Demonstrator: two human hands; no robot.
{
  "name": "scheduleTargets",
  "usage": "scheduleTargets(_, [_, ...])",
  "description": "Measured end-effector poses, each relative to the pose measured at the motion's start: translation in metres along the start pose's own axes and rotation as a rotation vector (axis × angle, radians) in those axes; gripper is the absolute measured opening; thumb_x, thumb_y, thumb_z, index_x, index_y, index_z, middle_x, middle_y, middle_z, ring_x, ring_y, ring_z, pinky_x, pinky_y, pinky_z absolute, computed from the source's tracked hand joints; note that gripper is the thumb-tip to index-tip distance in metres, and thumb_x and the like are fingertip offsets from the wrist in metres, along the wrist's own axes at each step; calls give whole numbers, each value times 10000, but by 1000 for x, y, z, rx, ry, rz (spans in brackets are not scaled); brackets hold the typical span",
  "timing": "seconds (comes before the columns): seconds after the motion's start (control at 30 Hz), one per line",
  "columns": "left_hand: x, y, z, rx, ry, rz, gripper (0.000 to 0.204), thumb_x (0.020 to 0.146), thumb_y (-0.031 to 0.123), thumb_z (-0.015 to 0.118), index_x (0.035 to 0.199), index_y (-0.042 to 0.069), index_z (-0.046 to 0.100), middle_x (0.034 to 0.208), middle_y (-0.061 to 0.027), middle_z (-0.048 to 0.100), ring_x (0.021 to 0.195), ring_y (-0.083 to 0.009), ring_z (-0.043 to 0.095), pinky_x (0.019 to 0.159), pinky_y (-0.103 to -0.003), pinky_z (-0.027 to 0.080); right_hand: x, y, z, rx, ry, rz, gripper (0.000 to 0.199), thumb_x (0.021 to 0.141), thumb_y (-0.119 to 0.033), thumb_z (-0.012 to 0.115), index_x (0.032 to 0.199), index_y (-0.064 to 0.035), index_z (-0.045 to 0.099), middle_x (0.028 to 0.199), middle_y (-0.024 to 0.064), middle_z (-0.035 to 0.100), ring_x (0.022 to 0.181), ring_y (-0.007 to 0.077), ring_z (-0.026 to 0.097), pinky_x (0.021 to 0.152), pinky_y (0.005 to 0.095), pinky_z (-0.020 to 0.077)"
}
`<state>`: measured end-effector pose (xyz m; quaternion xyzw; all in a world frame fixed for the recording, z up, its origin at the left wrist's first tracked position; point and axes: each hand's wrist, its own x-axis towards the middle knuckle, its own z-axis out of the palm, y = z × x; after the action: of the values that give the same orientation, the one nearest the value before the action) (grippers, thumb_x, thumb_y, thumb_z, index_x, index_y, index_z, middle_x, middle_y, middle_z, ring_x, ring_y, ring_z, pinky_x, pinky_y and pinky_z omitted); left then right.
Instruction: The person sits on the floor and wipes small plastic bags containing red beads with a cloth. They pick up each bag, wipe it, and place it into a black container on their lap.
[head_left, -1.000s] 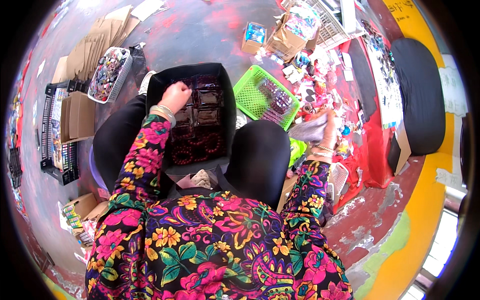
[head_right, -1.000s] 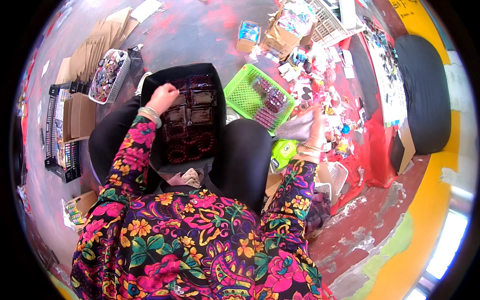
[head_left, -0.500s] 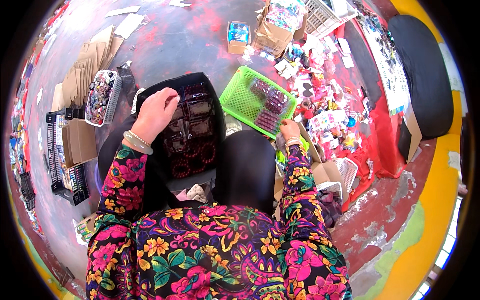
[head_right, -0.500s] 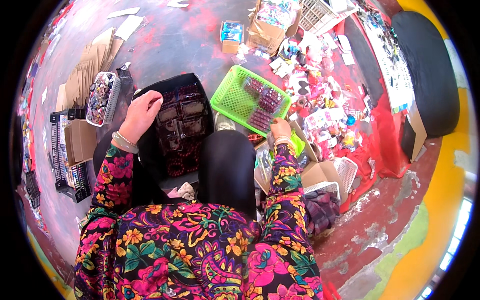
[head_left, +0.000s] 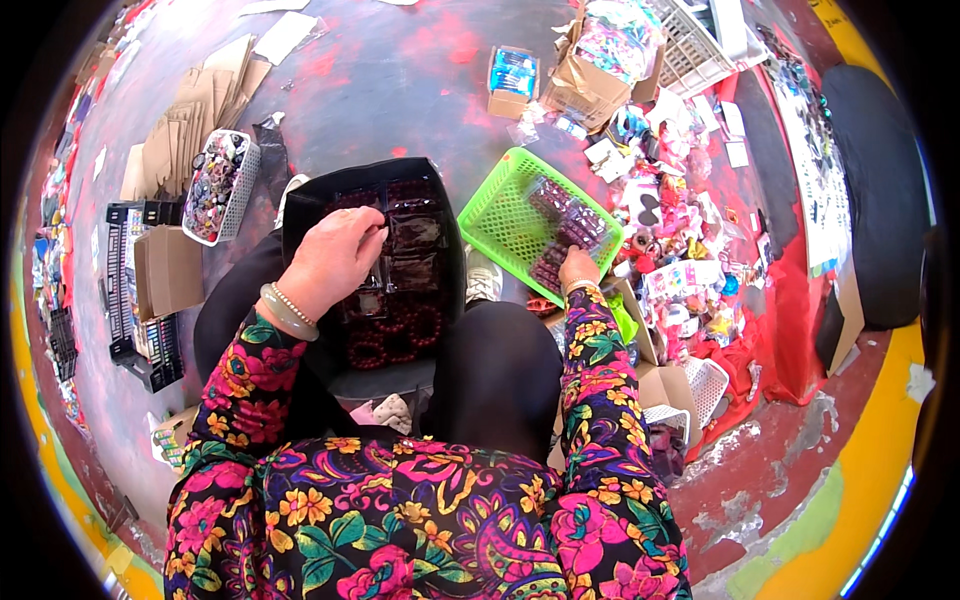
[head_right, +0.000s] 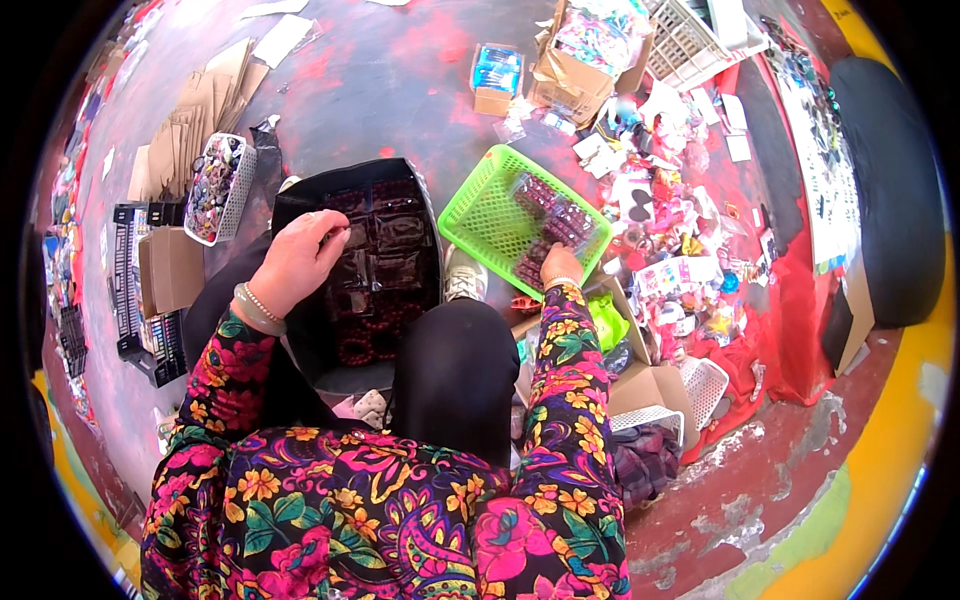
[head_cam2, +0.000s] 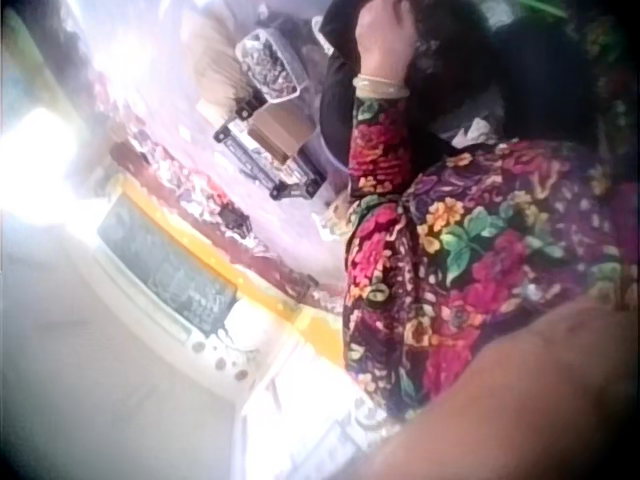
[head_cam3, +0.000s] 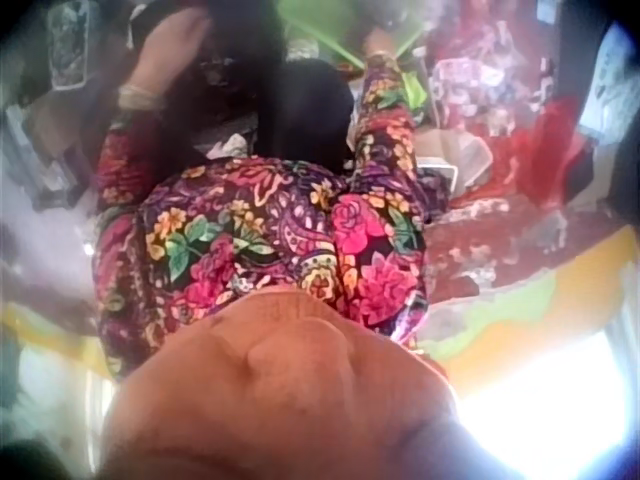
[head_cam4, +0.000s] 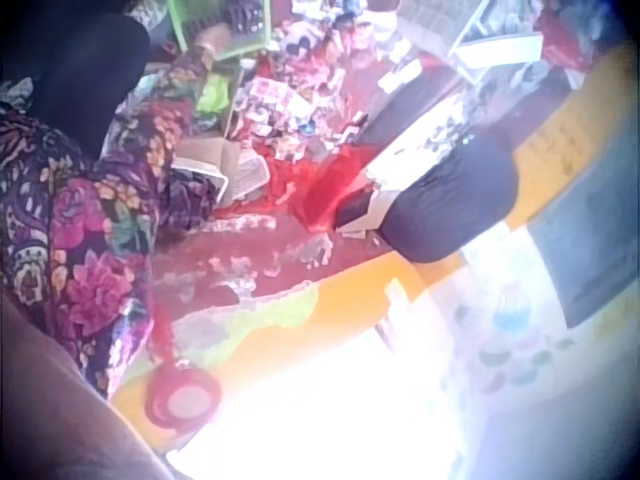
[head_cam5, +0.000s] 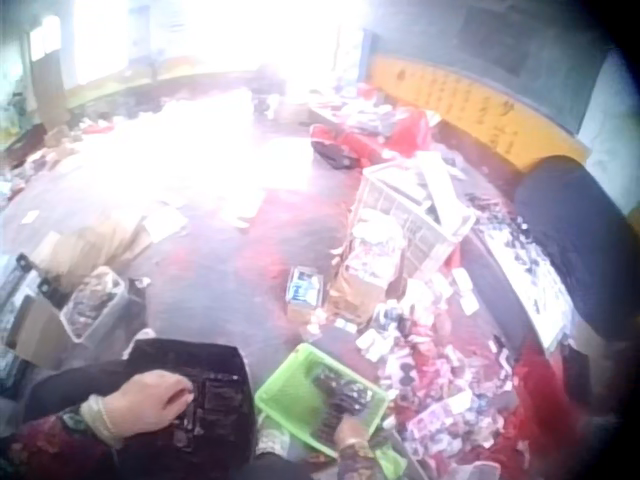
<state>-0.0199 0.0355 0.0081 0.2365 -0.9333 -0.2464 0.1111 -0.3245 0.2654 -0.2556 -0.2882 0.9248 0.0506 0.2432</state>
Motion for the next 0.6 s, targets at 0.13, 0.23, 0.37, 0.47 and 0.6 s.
scheduleTargets(0.13, [2,6,-2,-11,-20,-6,118,825,101,561,912,22,553,825,-137,593,795,-304,576,711,-366,467,-1,-5,-6,24,6,-15,259,825,-122,439,1060,-56,526,1078,213,570,947,364,594,807,442,477])
scheduleTargets(0.23, [1,8,-2,14,-26,15,120,822,102,561,911,21,554,824,-139,594,793,-304,577,707,-368,468,-3,-5,-1,-41,29,-60,250,857,-135,391,1063,-70,517,1047,205,582,902,355,615,761,442,495])
scheduleTargets(0.37, [0,8,-1,38,-47,33,124,820,102,560,912,20,552,827,-139,594,799,-303,576,712,-368,466,-7,-7,-4,-45,49,-14,238,846,-136,429,1060,-73,511,1000,191,602,880,348,621,734,429,503])
scheduleTargets(0.47, [1,10,-5,43,-36,65,127,822,106,558,915,21,551,837,-134,594,804,-302,574,718,-369,465,-19,-5,-25,-14,92,-53,242,841,-154,431,1057,-79,510,993,189,602,875,347,620,730,437,502])
scheduleTargets(0.6, [-3,6,1,11,27,118,130,829,116,556,916,20,552,844,-127,593,804,-302,571,722,-370,465,-27,3,-75,328,137,-92,399,761,-256,582,1112,-68,557,991,213,623,902,366,602,794,436,456])
